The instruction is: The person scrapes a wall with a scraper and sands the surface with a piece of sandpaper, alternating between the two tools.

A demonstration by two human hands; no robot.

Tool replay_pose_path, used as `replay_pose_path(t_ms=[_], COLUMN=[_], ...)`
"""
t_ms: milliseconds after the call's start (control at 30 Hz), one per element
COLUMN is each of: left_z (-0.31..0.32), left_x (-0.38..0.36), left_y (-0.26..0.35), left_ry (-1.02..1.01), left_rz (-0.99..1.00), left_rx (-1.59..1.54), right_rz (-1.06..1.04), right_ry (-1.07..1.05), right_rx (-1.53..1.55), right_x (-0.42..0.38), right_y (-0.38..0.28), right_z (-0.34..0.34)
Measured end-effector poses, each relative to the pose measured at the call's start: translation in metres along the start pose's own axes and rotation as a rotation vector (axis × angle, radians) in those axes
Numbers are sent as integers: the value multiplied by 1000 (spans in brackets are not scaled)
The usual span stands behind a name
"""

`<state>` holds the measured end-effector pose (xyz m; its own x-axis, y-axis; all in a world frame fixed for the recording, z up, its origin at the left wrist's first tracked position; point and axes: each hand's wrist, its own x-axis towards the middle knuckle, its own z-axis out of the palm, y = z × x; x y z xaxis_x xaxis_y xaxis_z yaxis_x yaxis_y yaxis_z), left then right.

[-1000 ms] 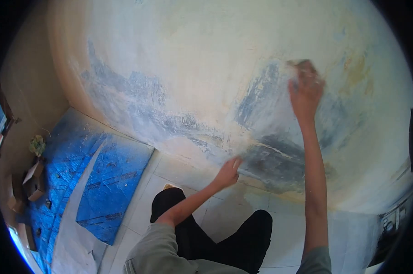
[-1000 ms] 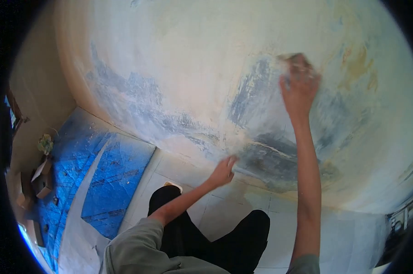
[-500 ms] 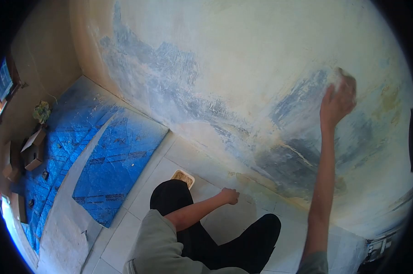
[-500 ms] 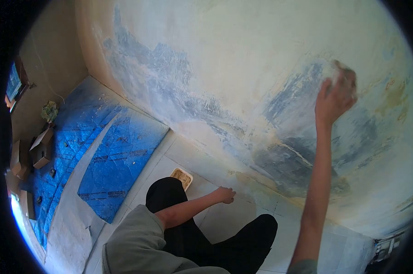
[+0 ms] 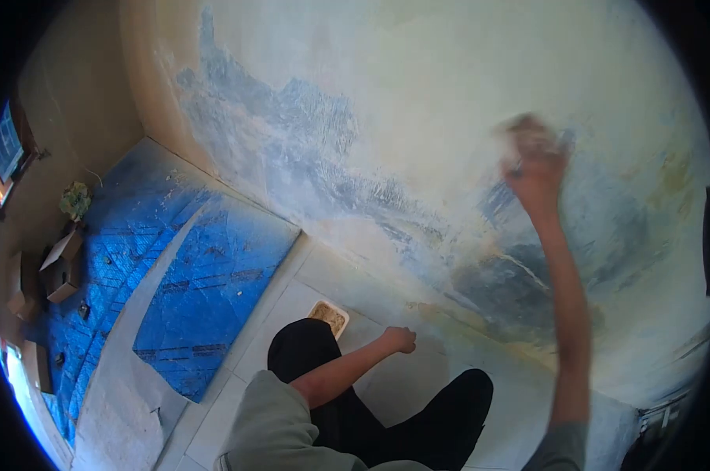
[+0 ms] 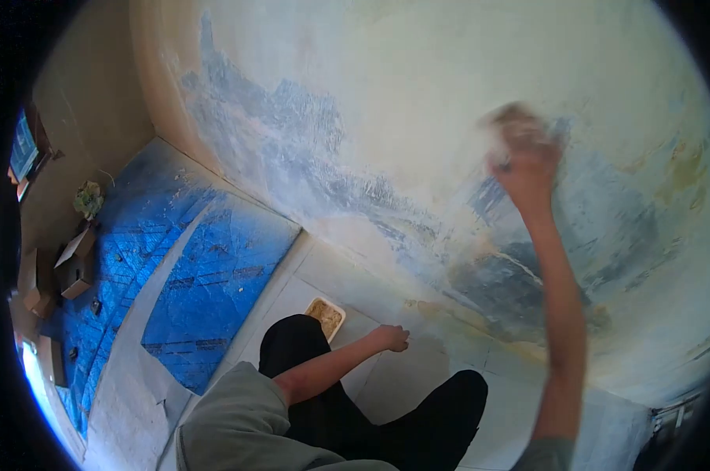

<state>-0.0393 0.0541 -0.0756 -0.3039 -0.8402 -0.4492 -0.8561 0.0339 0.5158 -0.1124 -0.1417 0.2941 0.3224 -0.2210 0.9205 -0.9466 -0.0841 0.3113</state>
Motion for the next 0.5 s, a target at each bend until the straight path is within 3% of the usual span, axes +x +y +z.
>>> replay_pose_path(t_ms=[67,100,133,200,233,267,300,367,400,500], left_z=[3,3,4,2,8,8,7,3,3,11], left_x=[1,6,5,9,15,17,19,19,18,28], left_y=[-11,-7,-6,-14,-17,-17,-19,-18,-20,-22], left_ry=[16,29,47,58,46,10,-21,-28,-31,-7], left_rz=[0,25,37,77,94,76,44,51,32,71], left_rx=[2,7,-5,5,13,19,22,38,38,28], right_rz=[-959,-754,-722,-85,-34,-270,-588,-993,-980,-136], right_ry=[-420,-694,-712,237,147,181,-2,-95,-104,137], right_rx=[395,246,206,115,-9,240,246,222,205,-65], right_x=[1,24,31,37,26,11,2,18,23,21], right_y=[32,55,69,102,101,104,119,145,153,146], right_z=[28,30,28,21,26,25,18,26,23,9])
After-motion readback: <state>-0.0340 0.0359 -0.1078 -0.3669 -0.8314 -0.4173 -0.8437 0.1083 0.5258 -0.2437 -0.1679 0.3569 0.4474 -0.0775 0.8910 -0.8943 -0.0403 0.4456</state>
